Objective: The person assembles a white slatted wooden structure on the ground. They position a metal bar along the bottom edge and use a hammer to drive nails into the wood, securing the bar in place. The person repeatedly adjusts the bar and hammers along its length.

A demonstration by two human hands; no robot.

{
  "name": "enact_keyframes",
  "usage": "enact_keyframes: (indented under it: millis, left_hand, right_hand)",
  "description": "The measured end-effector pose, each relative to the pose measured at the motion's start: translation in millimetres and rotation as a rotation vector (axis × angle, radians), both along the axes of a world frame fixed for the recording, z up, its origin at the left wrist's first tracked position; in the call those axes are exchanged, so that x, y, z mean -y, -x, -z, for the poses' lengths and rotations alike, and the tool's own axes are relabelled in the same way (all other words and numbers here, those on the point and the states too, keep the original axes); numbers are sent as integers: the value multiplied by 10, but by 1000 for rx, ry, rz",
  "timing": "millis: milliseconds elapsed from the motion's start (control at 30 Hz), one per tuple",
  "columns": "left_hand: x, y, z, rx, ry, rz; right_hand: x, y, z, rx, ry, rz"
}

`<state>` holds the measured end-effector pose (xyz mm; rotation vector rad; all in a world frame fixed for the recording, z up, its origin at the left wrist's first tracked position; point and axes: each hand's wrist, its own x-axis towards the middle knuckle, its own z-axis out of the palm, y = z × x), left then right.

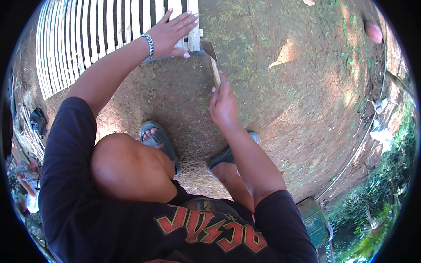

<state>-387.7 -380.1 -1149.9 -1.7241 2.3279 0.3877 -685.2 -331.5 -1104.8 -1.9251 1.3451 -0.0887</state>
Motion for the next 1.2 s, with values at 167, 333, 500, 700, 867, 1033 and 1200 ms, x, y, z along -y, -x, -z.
enact_keyframes:
  millis: [167,333,500,700,867,1033,1200]
  left_hand:
    - [3,-8,18,11,1,-5]
    - [35,17,-17,26,-47,-5]
    - [40,15,0,56,-59,-1]
    - [43,18,-4,38,-60,-5]
    - [60,24,-42,59,-77,3]
    - [61,37,-71,72,-87,-1]
    - [74,47,-70,145,-99,28]
  right_hand:
    - [76,7,84,-13,4,-72]
    - [185,-4,143,-118,-126,-71]
    - [154,0,124,80,54,-36]
    - [286,-19,101,-210,-173,-152]
    - [203,-76,-34,-19,-272,5]
    - [-90,-196,48,-5,-326,130]
    - [-44,-177,197,129,-322,238]
